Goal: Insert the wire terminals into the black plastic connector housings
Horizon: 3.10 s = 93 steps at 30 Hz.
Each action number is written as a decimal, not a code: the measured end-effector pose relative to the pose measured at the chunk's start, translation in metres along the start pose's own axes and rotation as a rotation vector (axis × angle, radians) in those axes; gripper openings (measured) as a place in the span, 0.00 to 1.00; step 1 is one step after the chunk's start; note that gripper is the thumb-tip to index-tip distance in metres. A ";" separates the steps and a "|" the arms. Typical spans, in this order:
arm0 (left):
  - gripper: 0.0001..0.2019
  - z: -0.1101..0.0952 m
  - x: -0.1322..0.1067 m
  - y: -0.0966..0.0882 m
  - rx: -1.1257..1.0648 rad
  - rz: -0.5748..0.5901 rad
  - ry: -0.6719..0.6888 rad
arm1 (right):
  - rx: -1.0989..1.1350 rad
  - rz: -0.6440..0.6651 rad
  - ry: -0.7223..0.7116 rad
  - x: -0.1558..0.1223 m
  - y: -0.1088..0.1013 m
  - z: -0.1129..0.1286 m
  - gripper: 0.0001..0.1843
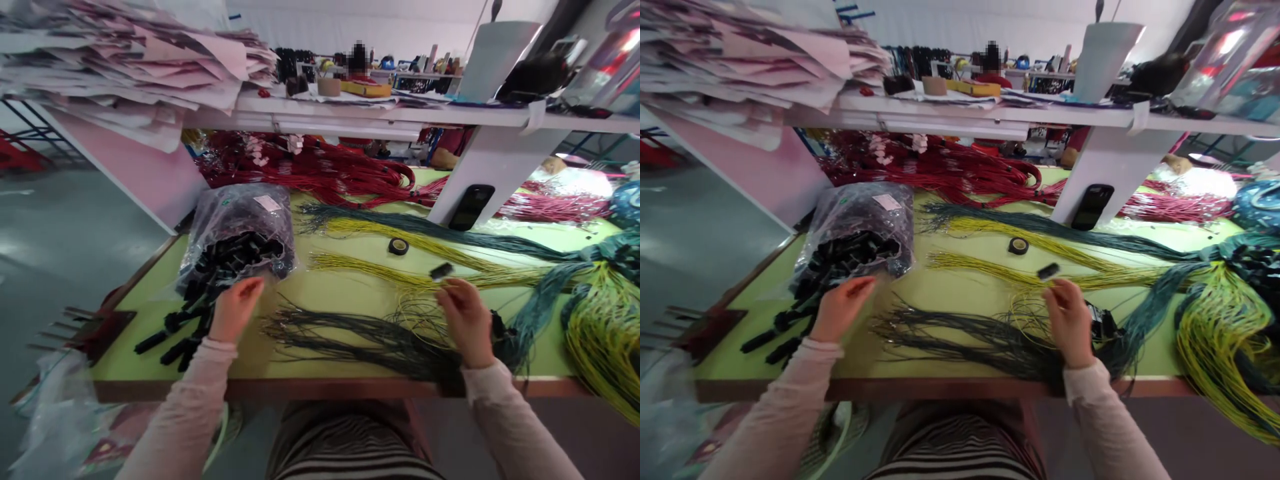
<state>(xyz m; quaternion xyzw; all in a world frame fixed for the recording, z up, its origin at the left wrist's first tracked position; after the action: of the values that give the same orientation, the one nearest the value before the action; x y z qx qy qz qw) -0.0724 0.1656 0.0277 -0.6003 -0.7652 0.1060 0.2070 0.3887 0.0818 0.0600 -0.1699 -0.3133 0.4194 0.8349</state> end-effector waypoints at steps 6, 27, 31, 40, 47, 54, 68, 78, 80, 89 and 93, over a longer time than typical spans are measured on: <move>0.19 0.012 0.045 -0.050 0.510 -0.126 0.201 | -0.533 -0.050 0.172 0.005 -0.066 -0.088 0.20; 0.18 0.021 0.045 -0.024 0.699 0.011 0.221 | -0.449 0.742 -0.875 -0.111 0.216 0.139 0.07; 0.12 -0.003 0.008 -0.015 0.614 0.015 0.482 | -0.439 0.711 -0.892 -0.119 0.219 0.160 0.10; 0.13 -0.029 -0.025 0.022 0.367 0.248 0.625 | -0.003 0.806 -0.603 -0.134 0.232 0.170 0.08; 0.22 -0.017 -0.010 0.016 0.233 0.176 0.451 | 0.636 0.919 0.098 -0.098 0.213 0.137 0.13; 0.19 0.001 -0.011 -0.004 0.127 0.113 0.355 | 0.574 0.895 0.017 -0.095 0.199 0.131 0.14; 0.12 -0.043 -0.079 0.077 -1.209 0.218 -0.412 | 0.767 0.878 0.145 -0.096 0.167 0.129 0.12; 0.09 -0.044 -0.093 0.106 -1.125 0.235 -0.433 | 1.027 0.847 0.279 -0.092 0.156 0.118 0.11; 0.09 -0.045 -0.095 0.107 -1.109 0.275 -0.453 | 1.027 0.841 0.276 -0.092 0.156 0.118 0.11; 0.15 -0.040 -0.096 0.109 -1.113 0.334 -0.570 | 0.621 0.769 0.011 -0.082 0.136 0.129 0.12; 0.17 -0.039 -0.097 0.108 -1.171 0.310 -0.605 | 0.343 0.672 -0.275 -0.079 0.113 0.151 0.09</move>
<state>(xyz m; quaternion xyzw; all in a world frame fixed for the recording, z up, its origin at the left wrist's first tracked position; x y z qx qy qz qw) 0.0580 0.0968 0.0000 -0.6600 -0.6258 -0.1345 -0.3933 0.1855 0.0879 0.0812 -0.0632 -0.2745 0.7341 0.6178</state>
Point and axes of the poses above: each hand's wrist, its own x-axis towards the middle knuckle, its own y-axis out of the palm, z = x × y, the point moved 10 cm from there along x, towards the middle knuckle, and after that the axes turned 9 degrees about -x, right-handed, at the moved point
